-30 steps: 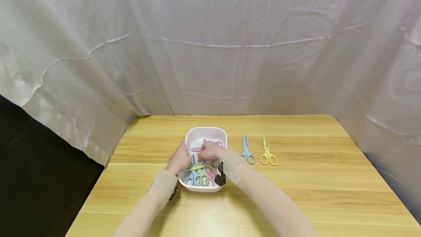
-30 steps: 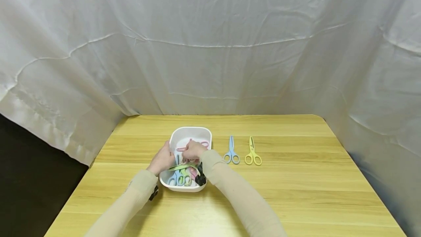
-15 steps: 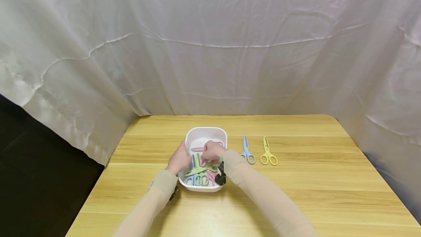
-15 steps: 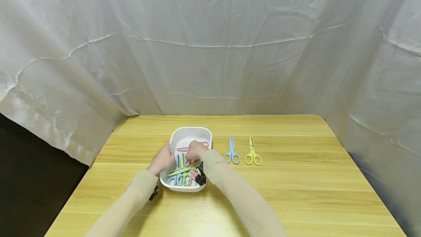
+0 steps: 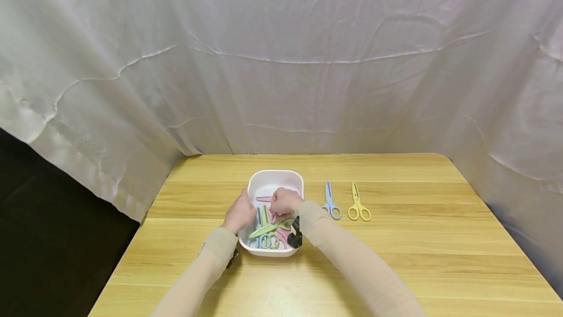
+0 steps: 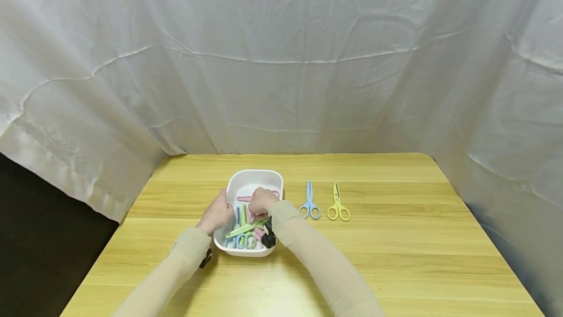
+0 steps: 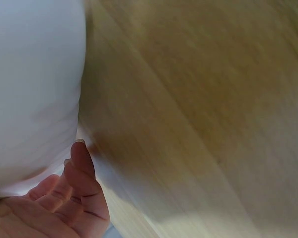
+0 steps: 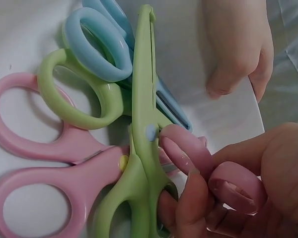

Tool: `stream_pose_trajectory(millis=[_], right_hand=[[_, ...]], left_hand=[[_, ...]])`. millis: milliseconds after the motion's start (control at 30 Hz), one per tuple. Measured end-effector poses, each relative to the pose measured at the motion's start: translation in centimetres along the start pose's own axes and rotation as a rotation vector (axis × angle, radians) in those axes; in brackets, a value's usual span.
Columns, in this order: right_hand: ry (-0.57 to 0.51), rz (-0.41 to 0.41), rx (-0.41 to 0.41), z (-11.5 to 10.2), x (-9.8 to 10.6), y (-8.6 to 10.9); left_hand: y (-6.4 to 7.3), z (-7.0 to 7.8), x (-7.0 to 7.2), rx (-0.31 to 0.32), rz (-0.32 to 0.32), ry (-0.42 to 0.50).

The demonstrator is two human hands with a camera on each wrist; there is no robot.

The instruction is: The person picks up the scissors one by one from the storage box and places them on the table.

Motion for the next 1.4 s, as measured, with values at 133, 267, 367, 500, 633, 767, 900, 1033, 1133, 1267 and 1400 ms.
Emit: stream_pose_trajectory(millis=[133, 267, 367, 500, 633, 767, 900, 1033, 1133, 1267, 1400], right_hand=[[0.039, 0.013, 0.007, -0.1, -0.1, 0.1], [0.126, 0.042, 0.032, -0.4, 0.0, 0.2], [0.16, 0.065, 0.052, -0.5, 0.1, 0.3], [0.112, 0.071, 0.059, -0.6, 0.3, 0.3], [0.051, 0.068, 0.048, -0.5, 0.2, 0.3], [-0.019, 0.081, 0.039, -0.5, 0.2, 0.4], [-0.096, 0.087, 0.053, -0.6, 0.3, 0.7], [-0.125, 0.089, 0.082, -0.8, 0.4, 1.0], [-0.126, 0.101, 0.102, -0.8, 0.5, 1.1], [-0.148, 0.122, 0.105, -0.7, 0.5, 0.9], [-0.209, 0.135, 0.102, -0.5, 0.4, 0.7]], left_hand=[[0.1, 0.0, 0.0, 0.0, 0.001, 0.002], [0.1, 0.0, 0.0, -0.007, 0.009, -0.003], [0.0, 0.1, 0.0, -0.016, 0.02, -0.024], [0.0, 0.1, 0.1, -0.007, 0.02, -0.031], [0.0, 0.1, 0.1, -0.001, 0.015, -0.028], [0.0, 0.1, 0.1, -0.002, 0.015, -0.034], [0.1, 0.2, 0.0, 0.005, 0.008, -0.035], [0.0, 0.1, 0.0, 0.009, -0.002, -0.035], [0.0, 0.1, 0.0, 0.013, -0.006, -0.033], [0.0, 0.1, 0.0, 0.013, -0.007, -0.033], [-0.1, 0.1, 0.0, 0.008, -0.002, -0.039]])
Point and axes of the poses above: each hand's wrist, its own y-axis away from the middle knuckle, its own x-axis out of the back of the hand, z = x × y, the point moved 2 cm from there along -y, towards the middle knuckle, and after that the axes turned 5 degrees about x, right-handed, at the moved point
